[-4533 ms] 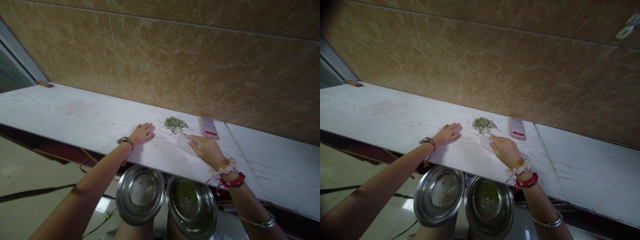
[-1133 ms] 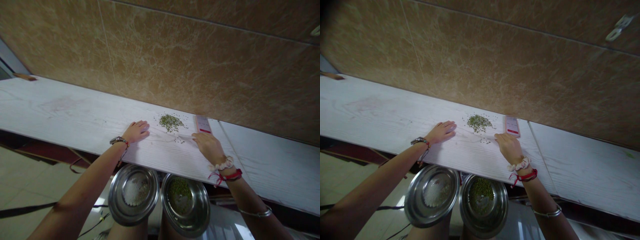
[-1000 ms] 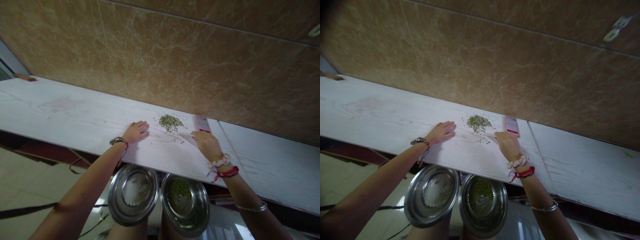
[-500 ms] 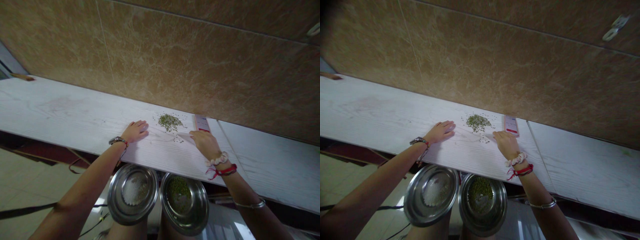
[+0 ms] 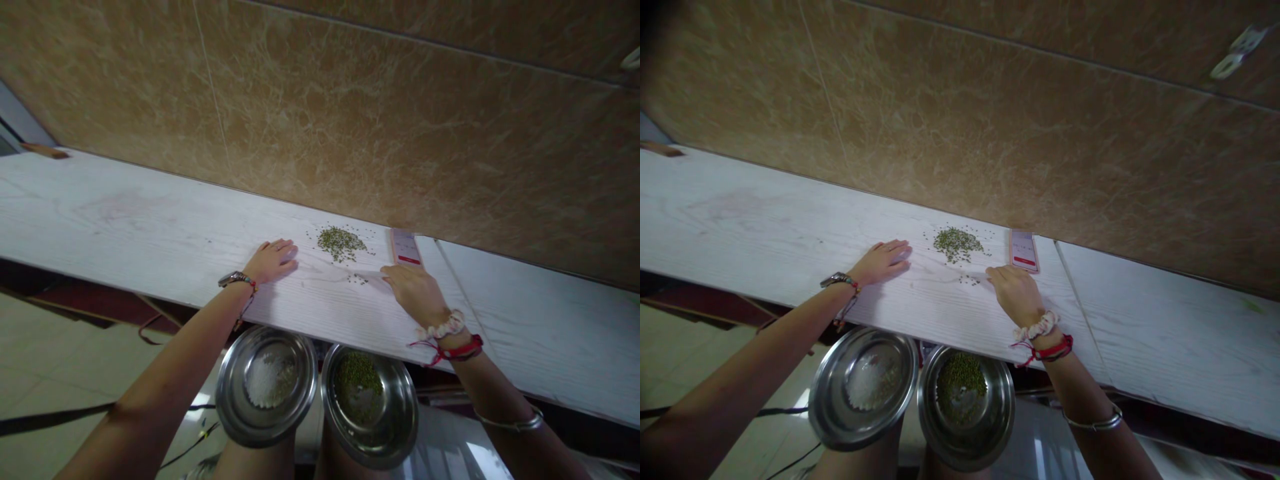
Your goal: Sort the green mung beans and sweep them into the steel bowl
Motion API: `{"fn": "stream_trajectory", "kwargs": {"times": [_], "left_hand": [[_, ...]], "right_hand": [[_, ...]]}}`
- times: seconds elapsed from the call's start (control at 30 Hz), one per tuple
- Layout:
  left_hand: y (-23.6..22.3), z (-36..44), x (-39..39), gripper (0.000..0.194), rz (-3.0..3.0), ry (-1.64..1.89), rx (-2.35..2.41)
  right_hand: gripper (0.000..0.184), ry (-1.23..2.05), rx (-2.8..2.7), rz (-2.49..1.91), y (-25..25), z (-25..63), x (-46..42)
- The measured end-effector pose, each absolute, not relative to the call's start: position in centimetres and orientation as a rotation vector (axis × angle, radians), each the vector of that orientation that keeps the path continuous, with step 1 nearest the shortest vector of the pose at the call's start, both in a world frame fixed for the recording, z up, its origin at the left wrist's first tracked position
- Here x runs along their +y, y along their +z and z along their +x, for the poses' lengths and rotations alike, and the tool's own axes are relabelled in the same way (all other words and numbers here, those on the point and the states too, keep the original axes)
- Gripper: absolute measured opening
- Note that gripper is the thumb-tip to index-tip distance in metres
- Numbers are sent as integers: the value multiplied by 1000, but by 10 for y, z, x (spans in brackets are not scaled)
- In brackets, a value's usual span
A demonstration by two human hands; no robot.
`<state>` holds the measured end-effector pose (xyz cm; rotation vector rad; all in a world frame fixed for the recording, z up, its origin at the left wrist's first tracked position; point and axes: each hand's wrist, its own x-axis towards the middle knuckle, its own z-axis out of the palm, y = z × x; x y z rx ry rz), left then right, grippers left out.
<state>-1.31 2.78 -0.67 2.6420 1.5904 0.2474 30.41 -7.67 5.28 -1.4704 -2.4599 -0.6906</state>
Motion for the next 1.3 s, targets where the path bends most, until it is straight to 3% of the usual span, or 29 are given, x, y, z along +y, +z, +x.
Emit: {"fn": "stream_trajectory", "kwargs": {"times": [0.6,1.3], "left_hand": [[-6,-14,29,43,2672,255,1575],[-6,-13,28,44,2674,245,1586]], "right_hand": [[26,-803,-2474,-1323,54,302,-94],[23,-701,-2496,-1263,58,290,-88]]}}
